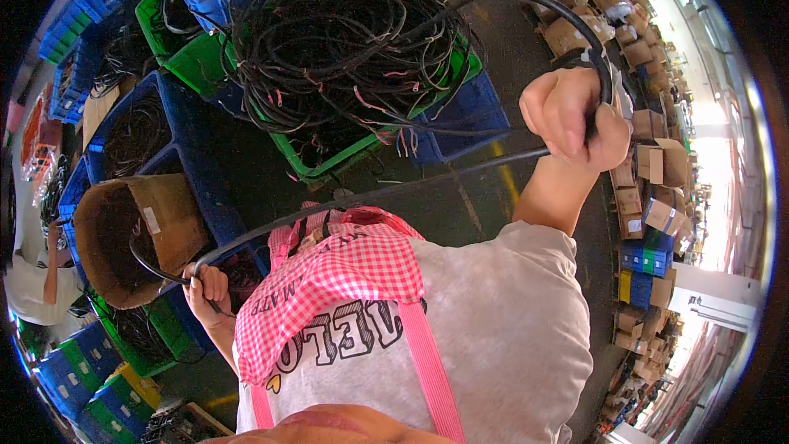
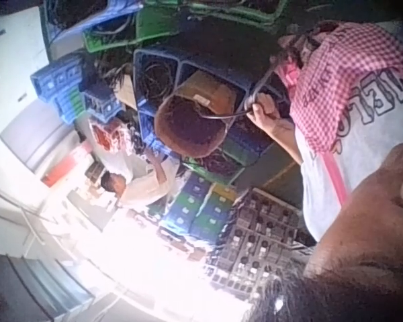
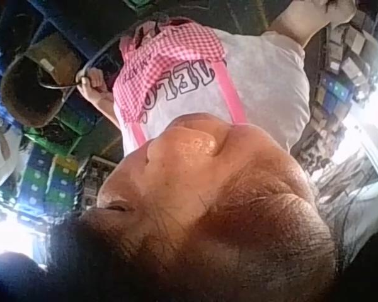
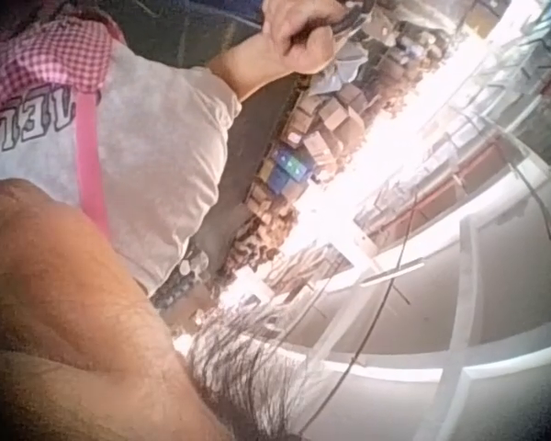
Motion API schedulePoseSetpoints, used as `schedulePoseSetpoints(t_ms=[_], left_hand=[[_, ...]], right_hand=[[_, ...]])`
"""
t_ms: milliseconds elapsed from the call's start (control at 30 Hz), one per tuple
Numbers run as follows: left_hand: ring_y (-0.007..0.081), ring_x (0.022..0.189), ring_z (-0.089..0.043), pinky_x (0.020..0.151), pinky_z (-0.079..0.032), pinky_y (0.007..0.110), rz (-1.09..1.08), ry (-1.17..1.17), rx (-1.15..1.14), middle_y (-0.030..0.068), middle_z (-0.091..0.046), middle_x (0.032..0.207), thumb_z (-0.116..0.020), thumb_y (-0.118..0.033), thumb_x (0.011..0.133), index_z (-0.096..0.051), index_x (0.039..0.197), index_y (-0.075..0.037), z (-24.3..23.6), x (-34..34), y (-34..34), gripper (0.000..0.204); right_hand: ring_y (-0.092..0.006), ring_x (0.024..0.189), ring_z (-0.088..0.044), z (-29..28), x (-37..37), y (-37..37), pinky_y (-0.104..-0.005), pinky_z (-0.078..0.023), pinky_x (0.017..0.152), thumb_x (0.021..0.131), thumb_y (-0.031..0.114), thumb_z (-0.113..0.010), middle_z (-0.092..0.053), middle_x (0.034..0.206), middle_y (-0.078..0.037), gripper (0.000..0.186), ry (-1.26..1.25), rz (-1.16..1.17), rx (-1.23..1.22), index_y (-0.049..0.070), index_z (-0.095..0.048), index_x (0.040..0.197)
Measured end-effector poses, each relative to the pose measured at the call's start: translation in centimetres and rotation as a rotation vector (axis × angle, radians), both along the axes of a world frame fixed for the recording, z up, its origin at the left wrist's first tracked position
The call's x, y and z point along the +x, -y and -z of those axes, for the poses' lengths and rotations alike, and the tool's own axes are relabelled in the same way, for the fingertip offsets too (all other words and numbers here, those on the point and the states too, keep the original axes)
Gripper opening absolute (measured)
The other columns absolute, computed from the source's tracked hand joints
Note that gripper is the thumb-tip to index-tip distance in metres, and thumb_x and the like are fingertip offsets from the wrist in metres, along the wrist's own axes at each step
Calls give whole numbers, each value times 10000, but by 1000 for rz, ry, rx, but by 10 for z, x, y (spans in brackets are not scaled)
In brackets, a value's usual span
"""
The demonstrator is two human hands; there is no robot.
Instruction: Gathering and sorting black electrical cables from storage bins into a blue plastic container.
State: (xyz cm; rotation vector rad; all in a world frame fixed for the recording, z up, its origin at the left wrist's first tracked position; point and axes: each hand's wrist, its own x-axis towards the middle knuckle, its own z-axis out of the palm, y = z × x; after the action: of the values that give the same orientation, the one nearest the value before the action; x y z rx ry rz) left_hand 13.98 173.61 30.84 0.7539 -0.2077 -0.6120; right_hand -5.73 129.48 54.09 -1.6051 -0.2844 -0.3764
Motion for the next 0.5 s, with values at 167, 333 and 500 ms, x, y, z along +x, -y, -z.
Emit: schedulePoseSetpoints(t_ms=[167,333,500], left_hand=[[71,434,-339,391,-261,216,11,-48,23,-13,-395,529,-652,-220,847,-559,878,-15,4,-2,3,227],[76,435,-350,399,-258,220,76,-63,24,-5,-416,540,-677,-234,825,-560,880,-13,6,-4,16,256],[77,441,-352,409,-249,227,95,-100,67,-4,-421,555,-696,-237,804,-557,868,-8,8,-10,33,276]], right_hand=[[-51,392,-392,-2,2,14,-203,-260,388,861,351,-479,-452,438,116,310,23,5,-28,183,-498,601],[-29,477,-496,-22,0,33,-181,-339,452,865,357,-521,-513,518,136,234,406,-324,-47,223,-527,673],[-38,426,-396,-39,28,65,-195,-283,434,894,393,-439,-432,450,130,313,123,-280,-105,206,-485,647]])
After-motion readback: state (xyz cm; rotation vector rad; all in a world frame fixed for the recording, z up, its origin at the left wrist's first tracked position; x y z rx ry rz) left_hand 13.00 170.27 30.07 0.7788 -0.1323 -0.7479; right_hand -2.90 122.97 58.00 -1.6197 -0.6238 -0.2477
